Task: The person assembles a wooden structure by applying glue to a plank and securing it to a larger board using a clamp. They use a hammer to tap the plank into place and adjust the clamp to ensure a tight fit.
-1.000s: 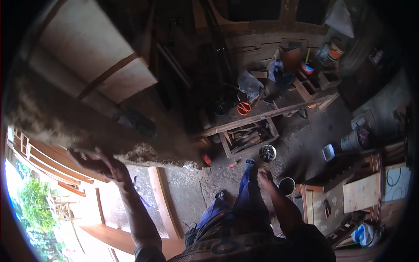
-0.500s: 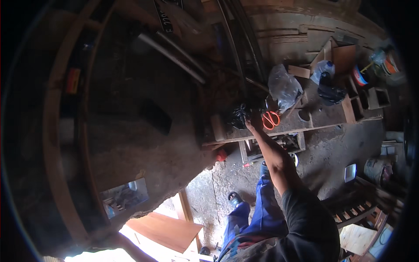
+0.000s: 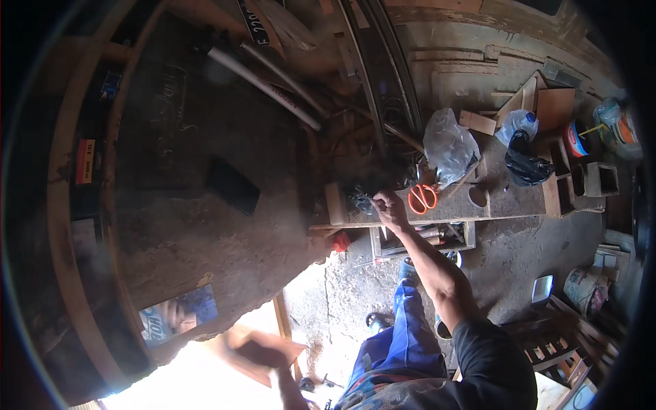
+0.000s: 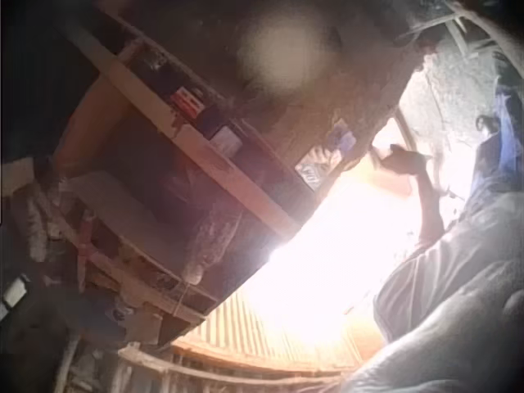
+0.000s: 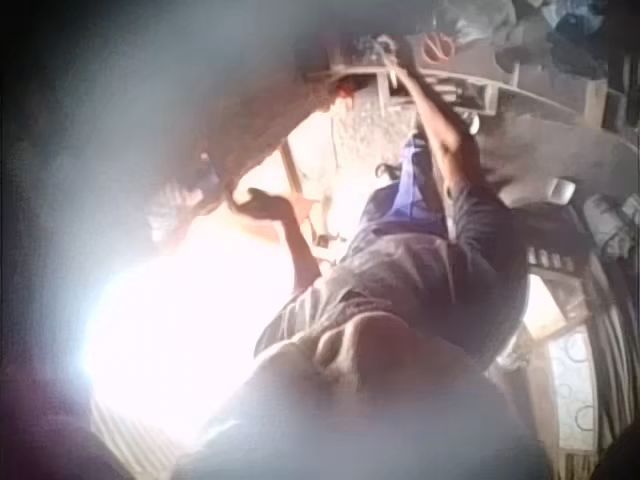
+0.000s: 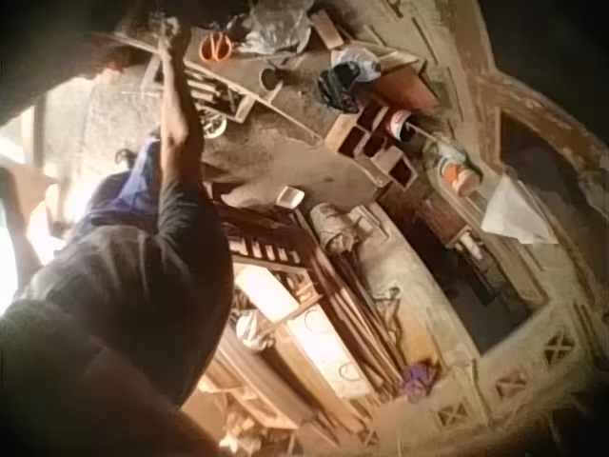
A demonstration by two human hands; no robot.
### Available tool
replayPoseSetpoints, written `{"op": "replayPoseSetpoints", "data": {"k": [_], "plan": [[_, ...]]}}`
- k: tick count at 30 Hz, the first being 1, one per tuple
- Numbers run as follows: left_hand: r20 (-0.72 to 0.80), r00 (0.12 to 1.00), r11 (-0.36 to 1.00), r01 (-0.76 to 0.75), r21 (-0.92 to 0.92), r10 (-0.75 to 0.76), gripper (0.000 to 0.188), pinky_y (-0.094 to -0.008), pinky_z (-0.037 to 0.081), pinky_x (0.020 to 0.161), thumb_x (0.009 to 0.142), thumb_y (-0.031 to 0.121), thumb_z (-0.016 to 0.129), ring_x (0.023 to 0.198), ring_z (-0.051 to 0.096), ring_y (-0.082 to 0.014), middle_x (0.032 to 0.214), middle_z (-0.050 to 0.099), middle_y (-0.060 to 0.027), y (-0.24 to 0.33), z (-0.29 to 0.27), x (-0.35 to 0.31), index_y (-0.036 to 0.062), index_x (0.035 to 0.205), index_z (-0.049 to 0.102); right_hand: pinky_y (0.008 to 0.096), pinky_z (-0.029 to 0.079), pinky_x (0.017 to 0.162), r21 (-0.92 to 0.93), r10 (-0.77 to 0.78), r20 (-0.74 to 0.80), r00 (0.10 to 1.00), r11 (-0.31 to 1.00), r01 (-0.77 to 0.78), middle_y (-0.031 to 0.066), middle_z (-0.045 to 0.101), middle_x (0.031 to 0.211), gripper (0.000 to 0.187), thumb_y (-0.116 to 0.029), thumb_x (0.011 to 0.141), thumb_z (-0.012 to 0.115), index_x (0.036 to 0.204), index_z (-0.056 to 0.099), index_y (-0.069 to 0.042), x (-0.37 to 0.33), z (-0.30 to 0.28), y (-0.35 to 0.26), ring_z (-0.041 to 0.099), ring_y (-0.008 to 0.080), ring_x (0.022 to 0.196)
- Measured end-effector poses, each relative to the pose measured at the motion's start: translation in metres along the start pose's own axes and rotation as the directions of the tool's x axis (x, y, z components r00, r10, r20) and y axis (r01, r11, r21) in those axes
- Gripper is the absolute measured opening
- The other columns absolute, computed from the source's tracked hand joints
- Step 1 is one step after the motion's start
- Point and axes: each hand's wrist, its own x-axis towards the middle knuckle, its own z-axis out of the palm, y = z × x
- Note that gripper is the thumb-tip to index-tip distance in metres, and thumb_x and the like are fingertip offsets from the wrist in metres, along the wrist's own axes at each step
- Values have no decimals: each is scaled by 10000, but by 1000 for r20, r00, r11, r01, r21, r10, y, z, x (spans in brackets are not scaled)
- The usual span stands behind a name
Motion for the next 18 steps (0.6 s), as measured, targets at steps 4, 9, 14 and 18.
{"op": "replayPoseSetpoints", "data": {"k": [4,9,14,18], "plan": [[404,875,961,-209,-182,267,248,-408,455,914,920,28,583,1017,601,-304,1063,678,-139,41,141,46,46,1144,687,376,534,717,-31,42,7,999,999,-42,142,673,930,88,-81,865,717,951,700,-73,-8,-1,10,679,304,836],[864,458,892,-451,22,211,293,-471,502,842,867,364,680,1005,667,-326,1033,720,-129,81,316,91,111,990,762,416,546,758,-73,38,16,999,997,-36,177,676,1026,121,-51,882,623,967,685,-110,-13,-19,2,678,366,947],[881,435,669,-712,212,184,289,-491,530,802,817,388,687,867,708,-330,874,734,-148,-5,429,68,128,897,786,421,542,742,59,122,-43,992,991,-119,176,668,987,102,-57,886,638,967,677,-107,-13,-2,-12,677,369,907],[846,458,764,-638,101,271,235,-461,528,789,814,312,678,850,698,-302,881,720,-148,-45,460,67,125,919,774,416,540,748,8,130,-17,991,992,-130,179,664,943,93,-54,889,658,977,669,-82,-15,-10,-17,677,352,884]]}}
